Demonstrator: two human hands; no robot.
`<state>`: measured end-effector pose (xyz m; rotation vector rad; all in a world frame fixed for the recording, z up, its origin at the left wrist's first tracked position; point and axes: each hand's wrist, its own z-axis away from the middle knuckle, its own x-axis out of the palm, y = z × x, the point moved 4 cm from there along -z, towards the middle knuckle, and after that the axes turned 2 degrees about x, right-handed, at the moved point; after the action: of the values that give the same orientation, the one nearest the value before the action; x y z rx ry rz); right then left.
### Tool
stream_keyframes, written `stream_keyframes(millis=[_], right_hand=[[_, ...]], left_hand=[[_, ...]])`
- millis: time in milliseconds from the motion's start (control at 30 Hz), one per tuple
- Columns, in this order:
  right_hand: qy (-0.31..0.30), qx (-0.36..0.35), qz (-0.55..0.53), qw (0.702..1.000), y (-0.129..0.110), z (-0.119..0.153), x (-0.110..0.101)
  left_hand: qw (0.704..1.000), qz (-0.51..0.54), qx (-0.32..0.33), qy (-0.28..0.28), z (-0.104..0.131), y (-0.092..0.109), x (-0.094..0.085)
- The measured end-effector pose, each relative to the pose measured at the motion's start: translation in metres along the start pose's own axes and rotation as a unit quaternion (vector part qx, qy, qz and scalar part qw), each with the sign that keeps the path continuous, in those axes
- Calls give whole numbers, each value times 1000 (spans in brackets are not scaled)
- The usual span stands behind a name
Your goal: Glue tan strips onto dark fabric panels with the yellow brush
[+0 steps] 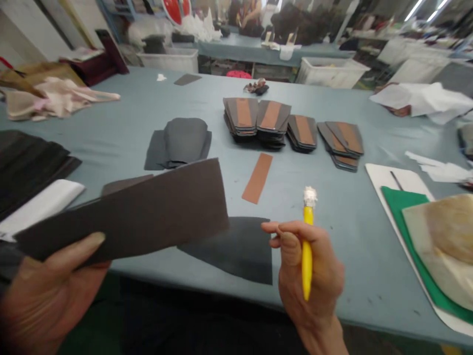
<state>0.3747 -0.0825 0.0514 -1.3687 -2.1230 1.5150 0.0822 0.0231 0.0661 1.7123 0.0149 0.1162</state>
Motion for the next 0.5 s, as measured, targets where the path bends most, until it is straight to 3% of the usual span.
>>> stream_keyframes(millis=[133, 233, 367, 500], right_hand=[[-51, 16, -43, 998, 13, 8, -14], [-54, 61, -26, 996, 19, 15, -22], [-17, 152, -4, 988, 26, 22, -30], [-9, 210, 22, 977, 32, 28, -37]], left_hand=[[983, 54, -158, -71, 26, -26, 30], [962, 81, -243, -98, 38, -40, 46], [934, 102, -309, -145, 46, -51, 60], [912, 114, -331, -213, 55, -54, 71]])
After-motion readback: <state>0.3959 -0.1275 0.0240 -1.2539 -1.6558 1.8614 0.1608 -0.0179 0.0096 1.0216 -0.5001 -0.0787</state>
